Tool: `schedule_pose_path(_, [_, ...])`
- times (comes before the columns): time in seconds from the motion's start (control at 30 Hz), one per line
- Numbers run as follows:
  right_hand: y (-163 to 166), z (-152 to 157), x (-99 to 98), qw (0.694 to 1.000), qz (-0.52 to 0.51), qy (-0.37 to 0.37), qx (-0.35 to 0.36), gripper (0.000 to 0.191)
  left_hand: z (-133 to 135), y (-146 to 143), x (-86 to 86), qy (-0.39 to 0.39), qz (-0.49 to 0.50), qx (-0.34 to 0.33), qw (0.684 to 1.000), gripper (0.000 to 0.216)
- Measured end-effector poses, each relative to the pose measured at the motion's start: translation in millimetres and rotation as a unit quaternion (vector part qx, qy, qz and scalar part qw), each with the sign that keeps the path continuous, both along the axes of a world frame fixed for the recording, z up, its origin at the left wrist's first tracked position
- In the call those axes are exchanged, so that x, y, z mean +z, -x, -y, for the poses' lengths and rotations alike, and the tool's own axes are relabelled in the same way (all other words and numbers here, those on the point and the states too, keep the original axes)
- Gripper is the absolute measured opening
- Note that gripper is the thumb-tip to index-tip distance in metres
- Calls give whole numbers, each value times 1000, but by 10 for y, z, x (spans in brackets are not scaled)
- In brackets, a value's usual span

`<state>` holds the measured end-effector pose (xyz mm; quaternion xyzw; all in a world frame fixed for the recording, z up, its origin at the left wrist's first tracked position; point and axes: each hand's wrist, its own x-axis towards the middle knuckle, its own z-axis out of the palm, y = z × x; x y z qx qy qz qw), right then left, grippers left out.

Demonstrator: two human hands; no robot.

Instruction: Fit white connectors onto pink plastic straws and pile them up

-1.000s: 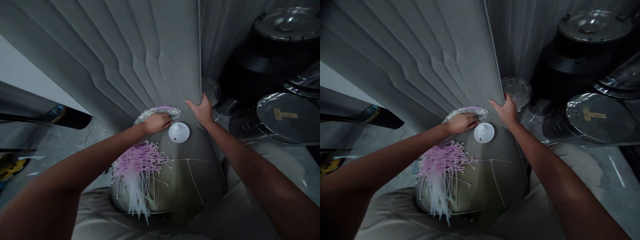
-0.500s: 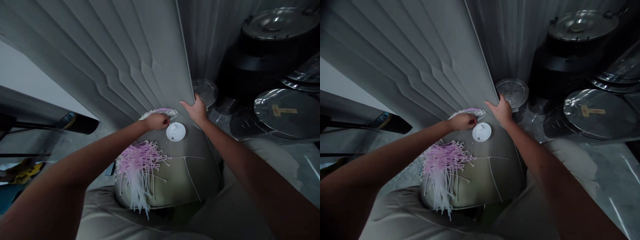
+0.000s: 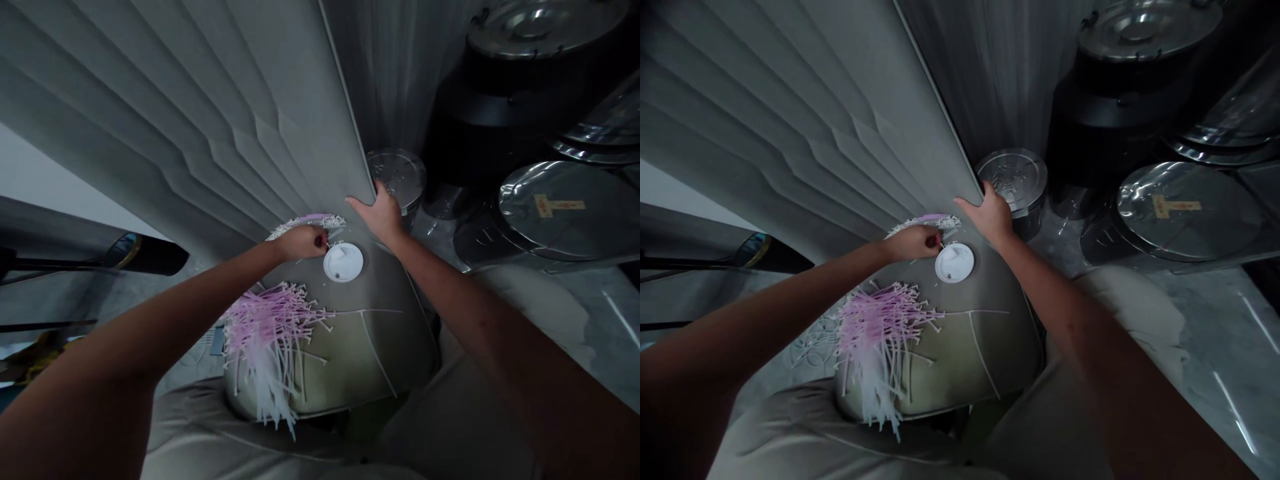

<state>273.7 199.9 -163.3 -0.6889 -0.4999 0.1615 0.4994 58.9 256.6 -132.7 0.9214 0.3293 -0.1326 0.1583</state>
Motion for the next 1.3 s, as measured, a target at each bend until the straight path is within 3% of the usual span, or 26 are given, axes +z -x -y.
schedule_pose_path(0.13, [-4, -17, -15, 1000, -3, 7, -3, 58, -33, 143, 59, 60, 76, 102, 990, 18])
schedule_pose_path(0.23, [-6, -41, -30, 1000, -16, 18, 1, 62, 140, 272, 222, 107, 131, 180, 969, 21])
schedule_pose_path(0.33, [-7, -50, -24, 1000, -15, 14, 13, 61, 595, 331, 424, 136, 169, 207, 954, 17])
schedule_pose_path(0.43, [-8, -28, 10, 1000, 6, 23, 14, 59, 1265, 281, 504, 102, 179, 206, 957, 11])
schedule_pose_path(0.57, [-12, -2, 39, 1000, 27, 11, 6, 57, 2111, 121, 277, 108, 164, 207, 958, 8])
schedule_pose_path(0.67, [-20, -16, 20, 999, 30, 16, 6, 57, 2466, 16, 26, 60, 104, 230, 966, 6])
schedule_pose_path(0.8, [-37, -56, -40, 999, 43, -12, 11, 57, 2591, -26, -121, 9, 100, 257, 961, 14])
schedule_pose_path(1.1, [-81, -128, -103, 999, 37, -4, 13, 65, 2821, 182, -98, -25, 213, 273, 938, 21])
schedule_pose_path(1.3, [-67, -126, -32, 999, 26, -6, 39, 57, 3106, 316, -125, -14, 256, 272, 928, 24])
